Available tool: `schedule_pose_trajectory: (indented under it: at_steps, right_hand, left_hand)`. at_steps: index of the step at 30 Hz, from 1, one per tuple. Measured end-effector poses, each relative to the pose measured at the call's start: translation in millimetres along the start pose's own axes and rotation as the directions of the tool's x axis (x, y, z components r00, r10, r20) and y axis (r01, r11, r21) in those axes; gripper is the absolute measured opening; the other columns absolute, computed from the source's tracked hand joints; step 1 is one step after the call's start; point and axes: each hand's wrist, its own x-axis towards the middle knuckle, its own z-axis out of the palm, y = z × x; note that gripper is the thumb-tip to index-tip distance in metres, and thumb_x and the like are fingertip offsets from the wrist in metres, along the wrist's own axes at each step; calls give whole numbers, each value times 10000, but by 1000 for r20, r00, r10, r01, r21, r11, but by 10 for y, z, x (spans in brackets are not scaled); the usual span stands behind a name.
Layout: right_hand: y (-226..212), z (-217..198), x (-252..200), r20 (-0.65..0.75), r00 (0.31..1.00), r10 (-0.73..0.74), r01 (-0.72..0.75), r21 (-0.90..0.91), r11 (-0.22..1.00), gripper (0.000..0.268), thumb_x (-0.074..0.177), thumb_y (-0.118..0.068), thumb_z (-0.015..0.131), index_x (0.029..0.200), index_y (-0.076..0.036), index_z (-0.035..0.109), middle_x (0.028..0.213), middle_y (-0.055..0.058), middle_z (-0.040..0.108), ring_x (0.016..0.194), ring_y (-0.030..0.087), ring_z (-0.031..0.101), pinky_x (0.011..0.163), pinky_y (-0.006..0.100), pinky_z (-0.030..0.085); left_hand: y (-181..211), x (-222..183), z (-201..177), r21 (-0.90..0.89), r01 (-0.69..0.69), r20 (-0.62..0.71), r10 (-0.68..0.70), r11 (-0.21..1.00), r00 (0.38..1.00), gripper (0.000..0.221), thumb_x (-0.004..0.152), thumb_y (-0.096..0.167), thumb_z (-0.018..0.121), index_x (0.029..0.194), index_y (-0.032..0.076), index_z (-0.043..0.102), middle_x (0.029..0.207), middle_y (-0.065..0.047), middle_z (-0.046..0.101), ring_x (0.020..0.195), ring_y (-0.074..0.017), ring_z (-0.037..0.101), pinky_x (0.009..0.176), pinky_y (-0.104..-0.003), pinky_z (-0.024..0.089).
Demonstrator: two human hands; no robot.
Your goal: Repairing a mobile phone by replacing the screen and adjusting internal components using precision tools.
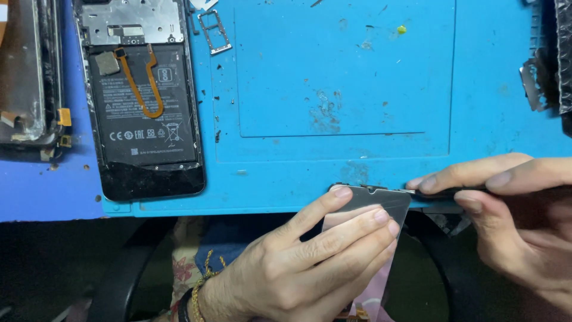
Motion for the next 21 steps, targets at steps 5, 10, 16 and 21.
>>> schedule_pose_trajectory:
  at_steps: [5, 10, 16, 21]
  right_hand:
    - [-181, 19, 34, -47, 992, 118, -117, 10, 993, 151, 1084, -102, 403, 1164, -56, 283, 994, 199, 685, 930, 319, 832, 974, 391, 703]
    - [105, -271, 85, -22, 981, 192, -184, 199, 963, 220, 1156, -300, 392, 1095, -129, 516, 786, -1, 456, 684, 142, 501, 687, 253, 490]
    - [-496, -98, 458, 249, 964, 90, 19, -405, 914, 198, 876, -231, 762, 1041, -147, 832, 657, -7, 642, 520, 117, 538, 517, 261, 410]
    - [-409, -91, 514, 306, 948, 84, 47, -397, 917, 126, 891, -228, 767, 902, -108, 804, 756, -21, 724, 590, 108, 617, 542, 271, 444]
  left_hand:
    - [-126, -35, 104, 109, -90, -71, 98, 990, 993, 381, 1125, 43, 431, 1230, -49, 785, 1295, -134, 751, 1259, -257, 752, 1123, -438, 604]
    - [-160, -29, 149, 181, -150, -135, 176, 972, 975, 335, 1097, 23, 479, 1185, -33, 798, 1244, -133, 765, 1191, -241, 788, 1083, -411, 621]
    - [-89, -22, 135, 128, -139, -153, 158, 982, 976, 306, 1088, -10, 502, 1140, -66, 798, 1237, -184, 768, 1198, -287, 770, 1072, -477, 609]
    - [-58, -33, 120, 146, -140, -163, 164, 979, 973, 308, 1096, 3, 513, 1128, -54, 814, 1232, -186, 761, 1194, -291, 752, 1087, -484, 588]
